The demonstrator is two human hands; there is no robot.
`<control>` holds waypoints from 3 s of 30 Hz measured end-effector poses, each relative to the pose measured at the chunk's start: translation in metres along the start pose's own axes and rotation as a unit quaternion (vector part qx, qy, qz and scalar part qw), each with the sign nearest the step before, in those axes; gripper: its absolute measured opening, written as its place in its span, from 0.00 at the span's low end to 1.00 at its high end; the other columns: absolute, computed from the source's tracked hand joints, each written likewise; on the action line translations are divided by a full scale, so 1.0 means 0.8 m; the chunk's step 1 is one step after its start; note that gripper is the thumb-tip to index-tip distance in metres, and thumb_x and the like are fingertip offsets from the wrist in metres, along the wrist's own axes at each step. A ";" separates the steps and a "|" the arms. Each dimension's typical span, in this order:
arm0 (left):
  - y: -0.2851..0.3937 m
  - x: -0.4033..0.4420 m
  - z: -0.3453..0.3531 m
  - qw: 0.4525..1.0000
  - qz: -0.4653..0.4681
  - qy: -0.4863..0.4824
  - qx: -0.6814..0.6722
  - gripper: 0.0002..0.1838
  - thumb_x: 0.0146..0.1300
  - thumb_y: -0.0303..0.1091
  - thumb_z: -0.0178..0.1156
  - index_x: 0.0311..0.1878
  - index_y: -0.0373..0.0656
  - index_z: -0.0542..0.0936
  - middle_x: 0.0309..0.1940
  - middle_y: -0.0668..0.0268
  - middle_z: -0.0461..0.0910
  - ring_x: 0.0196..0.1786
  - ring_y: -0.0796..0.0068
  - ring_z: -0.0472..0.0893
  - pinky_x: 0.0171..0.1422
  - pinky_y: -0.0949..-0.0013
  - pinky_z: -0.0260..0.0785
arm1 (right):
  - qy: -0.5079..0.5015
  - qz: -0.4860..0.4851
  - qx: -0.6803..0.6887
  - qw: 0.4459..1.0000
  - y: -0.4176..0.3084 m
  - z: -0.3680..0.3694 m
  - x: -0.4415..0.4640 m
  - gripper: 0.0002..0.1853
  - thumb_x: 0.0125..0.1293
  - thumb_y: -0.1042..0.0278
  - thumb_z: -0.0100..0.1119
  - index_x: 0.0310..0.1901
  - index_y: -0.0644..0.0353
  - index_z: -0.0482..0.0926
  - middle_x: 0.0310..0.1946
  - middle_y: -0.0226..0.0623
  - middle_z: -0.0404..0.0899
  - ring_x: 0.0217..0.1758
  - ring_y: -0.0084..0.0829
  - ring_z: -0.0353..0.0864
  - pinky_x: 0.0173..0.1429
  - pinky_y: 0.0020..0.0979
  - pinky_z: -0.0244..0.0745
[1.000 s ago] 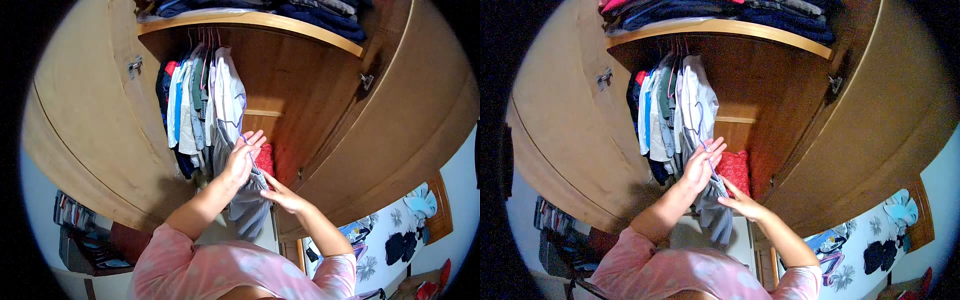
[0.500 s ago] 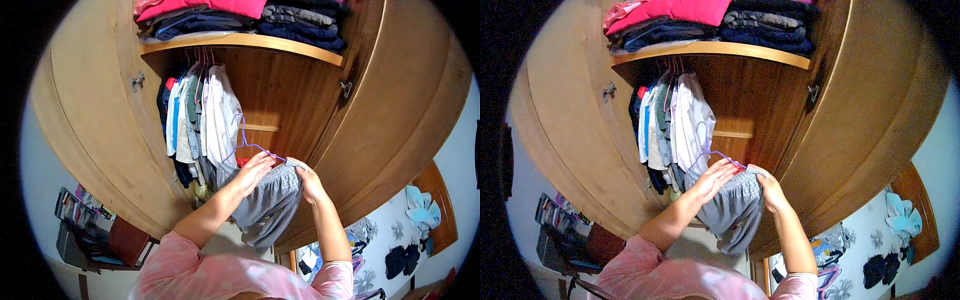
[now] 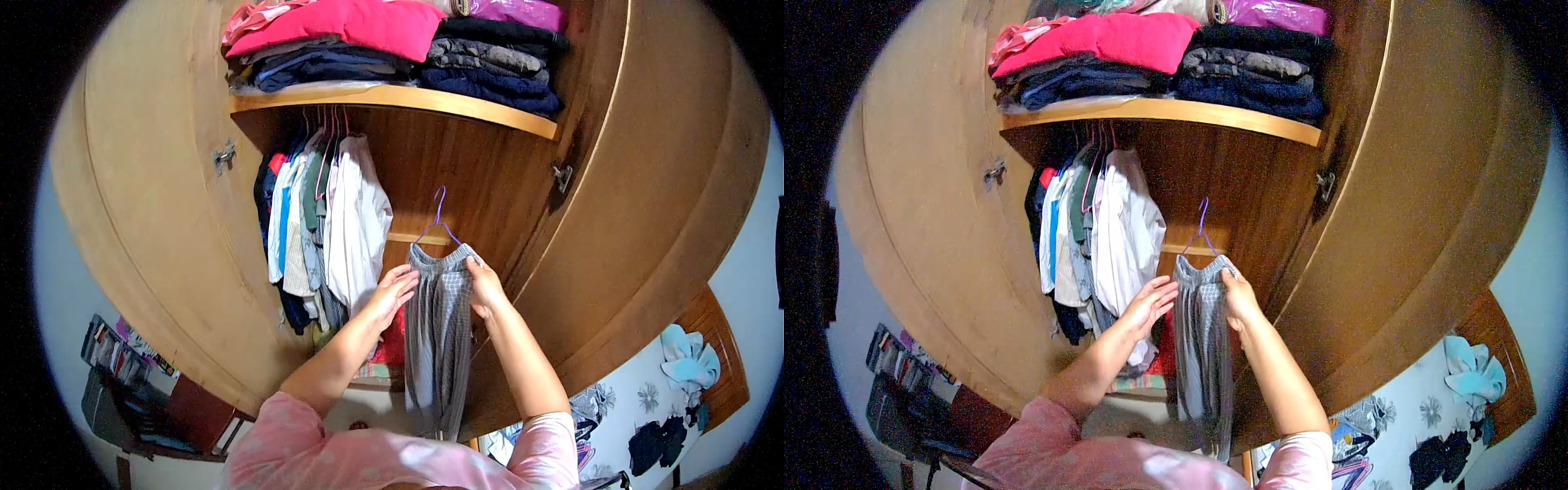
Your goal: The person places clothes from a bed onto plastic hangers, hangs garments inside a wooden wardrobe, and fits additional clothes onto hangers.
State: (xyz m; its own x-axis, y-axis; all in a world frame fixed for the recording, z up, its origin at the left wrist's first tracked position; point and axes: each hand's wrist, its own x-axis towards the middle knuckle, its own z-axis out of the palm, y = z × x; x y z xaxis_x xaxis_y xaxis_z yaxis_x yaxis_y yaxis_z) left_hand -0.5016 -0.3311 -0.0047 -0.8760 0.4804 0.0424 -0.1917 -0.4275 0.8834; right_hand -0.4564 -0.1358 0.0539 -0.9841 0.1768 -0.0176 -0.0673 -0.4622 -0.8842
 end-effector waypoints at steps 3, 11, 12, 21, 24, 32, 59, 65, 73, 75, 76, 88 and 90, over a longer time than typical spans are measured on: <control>0.009 0.038 -0.022 1.000 0.008 -0.011 0.014 0.27 0.70 0.39 0.48 0.70 0.51 0.56 0.68 0.61 0.61 0.70 0.66 0.60 0.70 0.62 0.53 | -0.015 -0.077 -0.028 0.997 0.007 0.036 0.036 0.21 0.74 0.62 0.41 0.65 0.59 0.63 0.55 0.36 0.73 0.54 0.31 0.73 0.59 0.33 0.68; 0.096 0.135 -0.092 0.991 0.115 0.025 0.060 0.37 0.68 0.44 0.51 0.74 0.57 0.43 0.72 0.59 0.53 0.73 0.63 0.54 0.74 0.56 0.40 | -0.060 -0.290 -0.159 0.942 0.020 0.137 0.141 0.27 0.74 0.59 0.41 0.71 0.57 0.53 0.66 0.38 0.62 0.68 0.29 0.58 0.71 0.28 0.49; 0.104 0.147 -0.100 0.989 0.128 0.037 0.061 0.39 0.68 0.44 0.51 0.74 0.58 0.39 0.71 0.57 0.53 0.72 0.61 0.56 0.73 0.55 0.43 | -0.053 -0.304 -0.184 0.933 0.020 0.149 0.151 0.27 0.74 0.59 0.41 0.71 0.57 0.53 0.66 0.38 0.62 0.68 0.30 0.59 0.71 0.28 0.49; 0.129 0.201 -0.177 0.964 0.203 0.071 0.153 0.40 0.69 0.43 0.50 0.74 0.62 0.36 0.71 0.57 0.55 0.72 0.60 0.55 0.73 0.54 0.42 | -0.008 -0.421 -0.304 0.854 0.060 0.227 0.250 0.28 0.74 0.61 0.39 0.71 0.58 0.49 0.67 0.47 0.60 0.70 0.37 0.60 0.70 0.30 0.52; 0.131 0.195 -0.186 0.976 0.182 0.073 0.093 0.39 0.68 0.34 0.51 0.74 0.44 0.39 0.72 0.53 0.50 0.73 0.64 0.53 0.74 0.65 0.43 | -0.023 -0.436 -0.335 0.835 0.088 0.231 0.292 0.28 0.74 0.64 0.39 0.71 0.60 0.48 0.70 0.49 0.54 0.73 0.40 0.53 0.73 0.32 0.48; 0.123 0.204 -0.233 0.953 0.265 0.050 0.142 0.36 0.68 0.29 0.49 0.73 0.42 0.42 0.72 0.48 0.46 0.75 0.62 0.47 0.75 0.64 0.43 | -0.053 -0.400 -0.344 0.848 0.149 0.277 0.325 0.29 0.72 0.66 0.40 0.72 0.60 0.46 0.70 0.52 0.50 0.74 0.45 0.49 0.74 0.33 0.46; 0.029 0.096 -0.172 0.975 0.202 -0.011 0.093 0.12 0.66 0.29 0.52 0.51 0.38 0.73 0.45 0.64 0.75 0.49 0.75 0.74 0.59 0.72 0.63 | -0.052 -0.197 -0.407 0.890 0.214 0.129 0.134 0.35 0.69 0.61 0.51 0.71 0.64 0.47 0.71 0.50 0.50 0.74 0.39 0.48 0.74 0.34 0.46; -0.064 0.059 -0.103 0.978 0.023 -0.185 0.099 0.09 0.67 0.27 0.50 0.48 0.38 0.74 0.40 0.66 0.77 0.45 0.78 0.76 0.54 0.73 0.66 | 0.070 -0.158 -0.357 0.918 0.219 0.013 0.020 0.30 0.66 0.70 0.55 0.68 0.58 0.57 0.60 0.41 0.67 0.55 0.28 0.72 0.55 0.27 0.70; -0.188 -0.065 0.016 0.894 -0.182 -0.390 0.127 0.09 0.68 0.28 0.48 0.48 0.40 0.73 0.41 0.67 0.78 0.43 0.79 0.75 0.49 0.75 0.67 | 0.246 -0.073 -0.232 0.938 0.214 -0.068 -0.229 0.21 0.67 0.67 0.54 0.60 0.61 0.67 0.52 0.39 0.71 0.53 0.30 0.73 0.55 0.29 0.72; -0.216 -0.114 0.046 0.869 -0.217 -0.424 0.135 0.09 0.68 0.29 0.49 0.48 0.40 0.73 0.41 0.68 0.78 0.42 0.80 0.75 0.48 0.76 0.68 | 0.285 -0.052 -0.184 0.939 0.214 -0.078 -0.304 0.20 0.69 0.65 0.53 0.59 0.61 0.66 0.49 0.36 0.71 0.50 0.28 0.75 0.52 0.28 0.73; -0.222 -0.140 0.062 0.856 -0.221 -0.446 0.136 0.09 0.67 0.29 0.50 0.48 0.40 0.74 0.41 0.68 0.78 0.41 0.80 0.75 0.48 0.76 0.68 | 0.305 -0.052 -0.176 0.934 0.219 -0.087 -0.340 0.20 0.69 0.64 0.52 0.59 0.60 0.66 0.48 0.35 0.72 0.49 0.27 0.75 0.51 0.27 0.73; -0.326 -0.365 0.210 0.713 -0.342 -0.586 0.176 0.11 0.67 0.32 0.52 0.49 0.40 0.74 0.41 0.67 0.78 0.40 0.81 0.76 0.48 0.77 0.69 | 0.539 -0.061 -0.069 0.837 0.235 -0.130 -0.701 0.16 0.70 0.60 0.50 0.55 0.56 0.71 0.46 0.31 0.76 0.40 0.23 0.78 0.43 0.24 0.72; -0.350 -0.378 0.230 0.698 -0.339 -0.606 0.177 0.11 0.67 0.32 0.53 0.50 0.40 0.74 0.41 0.67 0.77 0.40 0.81 0.76 0.48 0.77 0.69 | 0.557 -0.066 -0.045 0.827 0.238 -0.142 -0.727 0.15 0.70 0.61 0.49 0.55 0.57 0.71 0.47 0.31 0.76 0.40 0.24 0.77 0.44 0.25 0.72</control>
State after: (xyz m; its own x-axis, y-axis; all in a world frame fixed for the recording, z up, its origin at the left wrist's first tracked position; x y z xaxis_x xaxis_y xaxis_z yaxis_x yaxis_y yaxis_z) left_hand -0.1014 -0.2159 -0.1790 0.4205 0.8671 -0.2669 -0.0714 0.3248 0.9431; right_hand 0.1222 -0.2280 -0.1577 -0.2050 0.9340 -0.2927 -0.0990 -0.3173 -0.9431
